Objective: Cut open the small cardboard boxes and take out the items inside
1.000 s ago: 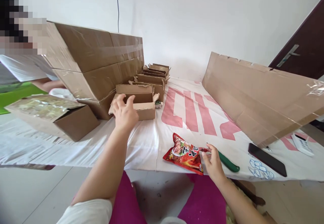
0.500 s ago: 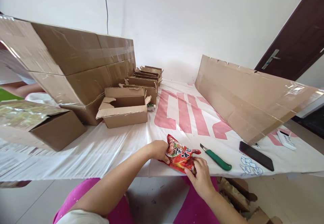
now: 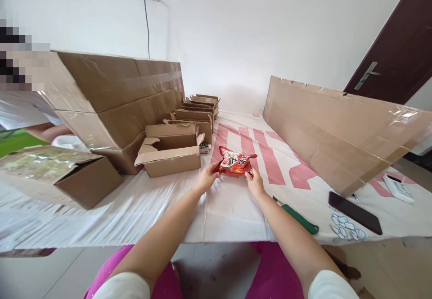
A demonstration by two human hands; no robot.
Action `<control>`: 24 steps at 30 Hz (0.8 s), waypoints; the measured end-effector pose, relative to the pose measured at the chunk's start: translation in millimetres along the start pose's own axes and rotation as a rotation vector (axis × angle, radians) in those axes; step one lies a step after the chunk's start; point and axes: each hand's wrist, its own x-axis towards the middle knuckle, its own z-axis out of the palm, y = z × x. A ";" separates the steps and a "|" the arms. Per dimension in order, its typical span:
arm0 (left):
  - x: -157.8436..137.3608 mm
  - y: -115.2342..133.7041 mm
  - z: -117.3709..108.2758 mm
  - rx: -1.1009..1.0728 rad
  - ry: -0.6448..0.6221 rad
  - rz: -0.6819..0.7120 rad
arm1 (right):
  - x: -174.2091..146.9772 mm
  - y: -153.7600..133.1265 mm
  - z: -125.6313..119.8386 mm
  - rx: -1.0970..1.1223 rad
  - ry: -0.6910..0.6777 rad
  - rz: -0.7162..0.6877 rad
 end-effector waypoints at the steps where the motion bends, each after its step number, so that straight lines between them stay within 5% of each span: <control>1: 1.4 -2.1 -1.9 -0.022 0.012 -0.004 | 3.5 0.8 4.6 0.005 0.004 -0.004; 7: -3.8 -3.7 -11.4 -0.093 0.031 -0.093 | -11.4 3.8 12.6 0.043 -0.009 -0.087; 13: -20.8 -1.2 -41.1 -0.110 -0.131 -0.171 | -27.6 -0.1 13.5 0.038 -0.150 -0.172; 18: -45.8 -6.9 -110.1 -0.150 -0.124 -0.182 | -27.1 1.1 16.5 -0.001 -0.154 -0.160; 24: -85.6 -21.2 -198.4 -0.015 0.264 -0.215 | -26.2 1.3 15.4 -0.059 -0.163 -0.142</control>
